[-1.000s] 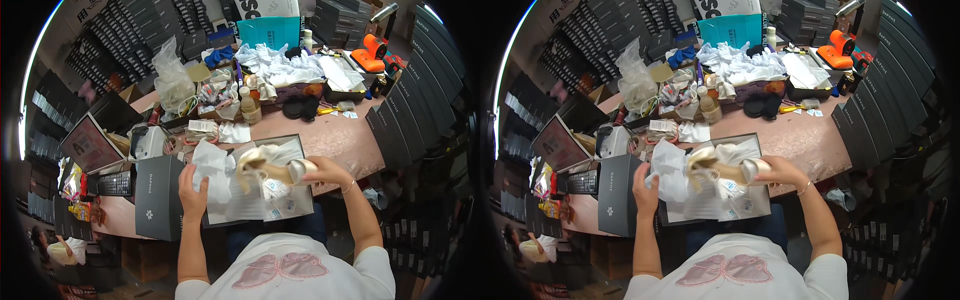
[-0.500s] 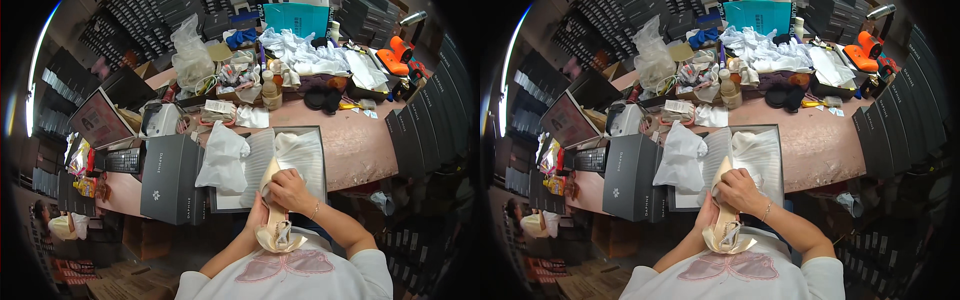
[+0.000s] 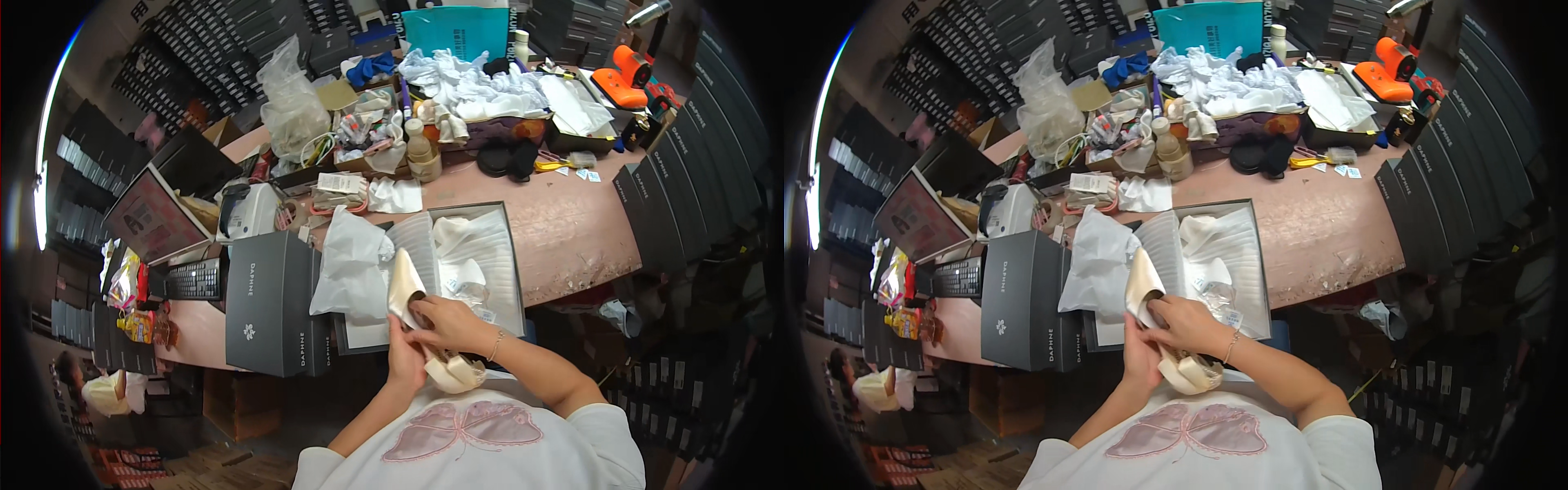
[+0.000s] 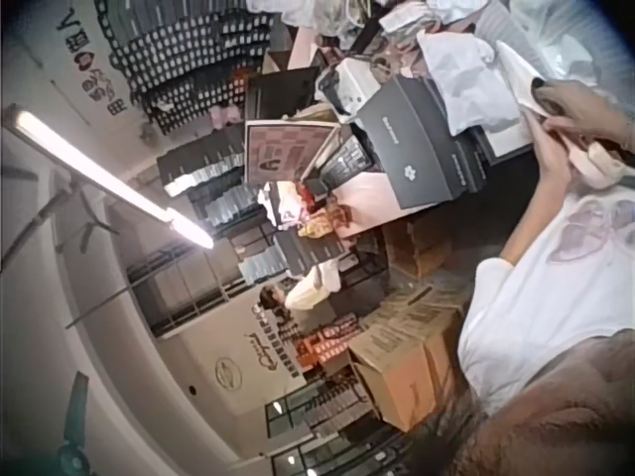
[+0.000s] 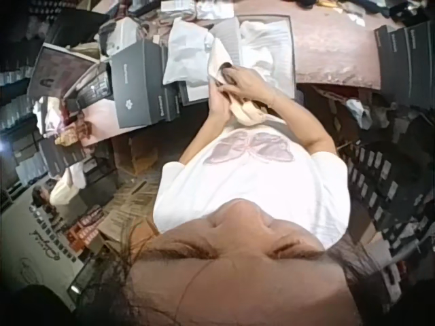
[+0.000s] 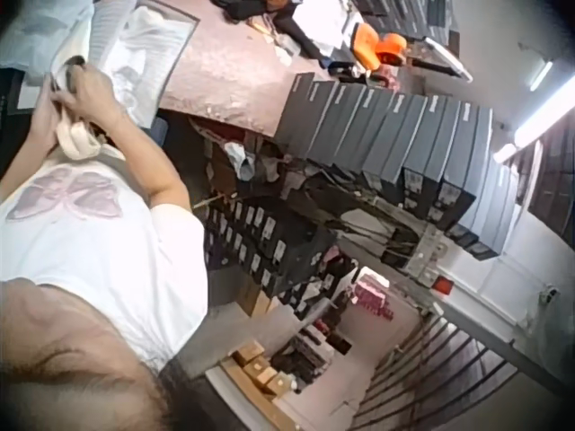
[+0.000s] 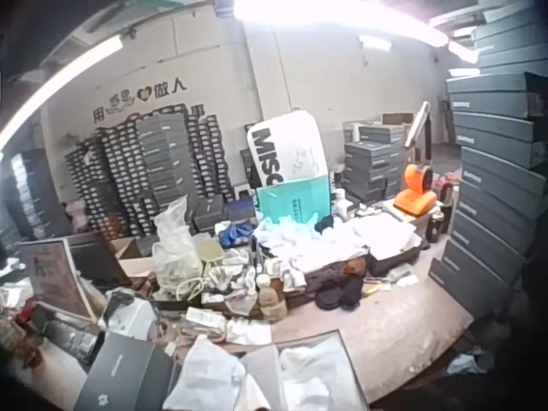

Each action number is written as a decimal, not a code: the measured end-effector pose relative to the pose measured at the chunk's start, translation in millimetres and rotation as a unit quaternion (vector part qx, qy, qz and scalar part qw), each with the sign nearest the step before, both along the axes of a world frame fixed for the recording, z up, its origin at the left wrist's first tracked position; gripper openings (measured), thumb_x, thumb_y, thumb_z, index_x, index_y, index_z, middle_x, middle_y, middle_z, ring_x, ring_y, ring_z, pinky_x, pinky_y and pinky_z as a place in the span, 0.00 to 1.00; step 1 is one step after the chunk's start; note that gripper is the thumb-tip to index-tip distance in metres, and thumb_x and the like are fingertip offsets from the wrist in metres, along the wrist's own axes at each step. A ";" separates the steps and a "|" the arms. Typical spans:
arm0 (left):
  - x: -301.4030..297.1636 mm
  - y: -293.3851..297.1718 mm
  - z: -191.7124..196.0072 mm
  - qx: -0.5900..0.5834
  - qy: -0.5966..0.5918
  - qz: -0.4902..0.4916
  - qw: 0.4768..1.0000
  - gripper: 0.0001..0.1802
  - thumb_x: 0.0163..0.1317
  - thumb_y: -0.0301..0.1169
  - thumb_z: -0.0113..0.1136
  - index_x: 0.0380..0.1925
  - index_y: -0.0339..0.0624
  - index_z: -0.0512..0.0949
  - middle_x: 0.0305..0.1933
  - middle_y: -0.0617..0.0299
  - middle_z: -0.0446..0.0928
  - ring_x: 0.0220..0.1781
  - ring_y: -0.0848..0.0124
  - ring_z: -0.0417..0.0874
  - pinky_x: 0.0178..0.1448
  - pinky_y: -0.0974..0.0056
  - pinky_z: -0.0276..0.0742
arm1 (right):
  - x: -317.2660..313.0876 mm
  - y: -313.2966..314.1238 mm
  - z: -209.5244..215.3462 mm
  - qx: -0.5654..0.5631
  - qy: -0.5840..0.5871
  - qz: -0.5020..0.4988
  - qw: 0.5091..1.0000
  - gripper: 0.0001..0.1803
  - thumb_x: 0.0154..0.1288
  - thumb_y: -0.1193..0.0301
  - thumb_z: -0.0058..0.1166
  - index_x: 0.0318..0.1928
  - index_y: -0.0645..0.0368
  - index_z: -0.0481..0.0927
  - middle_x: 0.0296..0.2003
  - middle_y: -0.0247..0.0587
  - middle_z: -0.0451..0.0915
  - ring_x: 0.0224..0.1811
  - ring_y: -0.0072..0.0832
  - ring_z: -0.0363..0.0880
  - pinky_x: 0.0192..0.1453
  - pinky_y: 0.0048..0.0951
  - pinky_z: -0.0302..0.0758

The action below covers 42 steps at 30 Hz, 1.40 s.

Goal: Packing high-heeled shoes into boxes with protective wrapping paper and silica gel.

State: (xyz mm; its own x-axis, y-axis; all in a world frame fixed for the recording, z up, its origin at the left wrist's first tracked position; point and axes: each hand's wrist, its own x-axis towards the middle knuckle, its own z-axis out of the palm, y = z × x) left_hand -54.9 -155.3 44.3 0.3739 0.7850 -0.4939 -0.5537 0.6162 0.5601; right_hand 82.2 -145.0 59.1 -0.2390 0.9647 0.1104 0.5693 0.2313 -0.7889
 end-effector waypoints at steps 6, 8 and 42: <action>-32.4 6.5 -26.6 -0.034 0.038 0.003 0.999 0.33 0.71 0.58 0.30 0.59 0.43 0.65 0.52 0.50 0.74 0.47 0.58 0.79 0.50 0.52 0.78 | 18.8 -30.5 -22.2 0.138 -0.009 -0.106 0.985 0.10 0.61 0.67 0.54 0.40 0.60 0.76 0.29 0.43 0.78 0.33 0.42 0.79 0.39 0.41 0.75; -31.9 15.0 -26.5 -0.047 -0.026 -0.026 0.998 0.32 0.70 0.58 0.31 0.56 0.42 0.67 0.46 0.50 0.75 0.40 0.59 0.79 0.43 0.52 0.79 | 50.8 -22.9 -2.8 0.079 -0.192 -0.184 0.961 0.15 0.57 0.74 0.57 0.46 0.62 0.75 0.34 0.48 0.79 0.40 0.44 0.79 0.45 0.42 0.75; 9.2 37.7 -33.7 0.094 0.169 -0.076 0.978 0.30 0.70 0.53 0.44 0.63 0.45 0.63 0.49 0.55 0.74 0.46 0.62 0.78 0.49 0.57 0.79 | -62.5 -28.4 -53.8 0.027 0.141 -0.188 0.972 0.30 0.65 0.55 0.45 0.57 0.69 0.72 0.49 0.75 0.72 0.55 0.58 0.72 0.65 0.44 0.64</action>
